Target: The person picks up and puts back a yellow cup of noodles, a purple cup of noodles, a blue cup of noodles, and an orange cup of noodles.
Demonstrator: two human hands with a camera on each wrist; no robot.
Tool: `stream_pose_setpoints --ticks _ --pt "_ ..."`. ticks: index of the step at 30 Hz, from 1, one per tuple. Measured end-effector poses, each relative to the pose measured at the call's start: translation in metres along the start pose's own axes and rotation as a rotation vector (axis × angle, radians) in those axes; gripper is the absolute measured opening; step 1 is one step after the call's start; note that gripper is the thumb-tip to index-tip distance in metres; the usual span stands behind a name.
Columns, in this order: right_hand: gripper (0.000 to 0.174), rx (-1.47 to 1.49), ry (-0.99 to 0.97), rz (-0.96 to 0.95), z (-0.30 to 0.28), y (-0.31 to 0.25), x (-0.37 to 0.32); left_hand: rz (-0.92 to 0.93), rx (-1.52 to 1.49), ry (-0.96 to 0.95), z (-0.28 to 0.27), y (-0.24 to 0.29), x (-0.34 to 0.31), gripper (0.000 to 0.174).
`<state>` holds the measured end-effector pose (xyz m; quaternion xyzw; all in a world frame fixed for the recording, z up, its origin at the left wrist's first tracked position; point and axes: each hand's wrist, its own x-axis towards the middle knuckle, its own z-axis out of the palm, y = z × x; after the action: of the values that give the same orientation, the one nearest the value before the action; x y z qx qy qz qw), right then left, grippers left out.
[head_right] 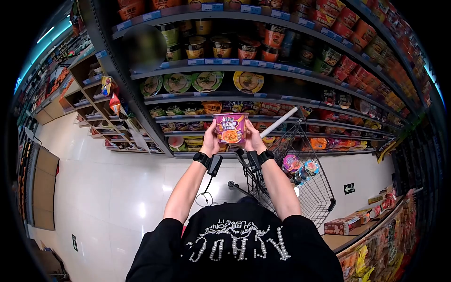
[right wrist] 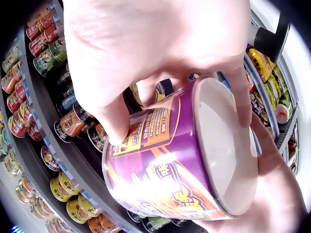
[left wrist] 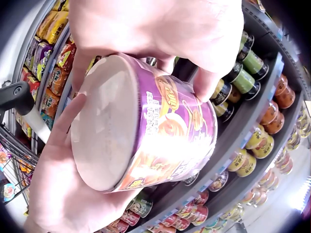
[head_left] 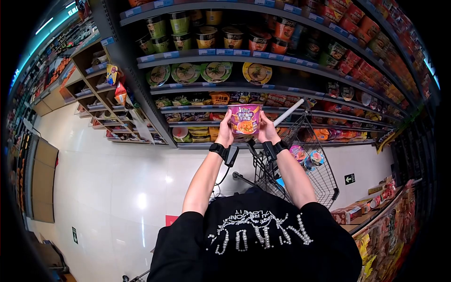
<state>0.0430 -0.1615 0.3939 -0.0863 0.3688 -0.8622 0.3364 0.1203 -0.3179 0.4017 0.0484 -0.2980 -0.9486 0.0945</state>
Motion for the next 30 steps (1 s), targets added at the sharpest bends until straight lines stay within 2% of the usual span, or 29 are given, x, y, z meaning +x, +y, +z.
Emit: stream_pose_setpoints --ticks 12,14,16,18,19,20,22,23,24,26,27,30 --pt "0.046 0.018 0.041 0.055 0.013 -0.005 -0.009 -0.004 0.01 0.026 0.001 -0.001 -0.002 0.039" --pt "0.046 0.019 0.05 0.034 -0.007 0.0 0.001 0.0 0.018 0.025 -0.004 -0.007 0.005 0.039" --pt "0.047 0.019 0.059 0.007 -0.009 -0.003 0.001 -0.074 -0.016 -0.043 -0.014 -0.015 0.014 0.046" --pt "0.046 0.033 0.072 0.021 -0.007 -0.01 -0.002 -0.065 0.0 -0.026 -0.014 -0.023 0.023 0.047" --pt "0.044 -0.036 0.054 -0.008 -0.009 -0.018 -0.002 -0.135 -0.001 -0.073 0.003 -0.015 0.021 0.047" --pt "0.044 -0.089 0.028 -0.042 -0.011 -0.029 -0.002 -0.19 0.11 -0.038 0.02 -0.007 0.019 0.048" --pt "0.046 -0.206 0.009 -0.099 -0.005 -0.062 -0.001 -0.199 0.346 -0.1 0.052 0.004 0.03 0.051" --pt "0.056 -0.248 0.051 -0.074 -0.004 -0.082 -0.003 -0.245 0.498 -0.102 0.055 0.004 0.051 0.054" --pt "0.056 -0.252 0.05 -0.104 0.001 -0.103 -0.003 -0.238 0.508 -0.13 0.075 0.005 0.062 0.054" --pt "0.07 -0.448 0.148 -0.254 0.01 -0.141 0.0 -0.17 0.579 -0.16 0.12 0.013 0.076 0.057" --pt "0.083 -0.442 0.03 -0.332 0.015 -0.163 0.004 -0.201 0.561 -0.202 0.139 0.017 0.087 0.061" --pt "0.097 -0.822 0.095 -0.521 0.03 -0.233 0.007 -0.135 0.639 -0.254 0.199 0.026 0.122 0.058"
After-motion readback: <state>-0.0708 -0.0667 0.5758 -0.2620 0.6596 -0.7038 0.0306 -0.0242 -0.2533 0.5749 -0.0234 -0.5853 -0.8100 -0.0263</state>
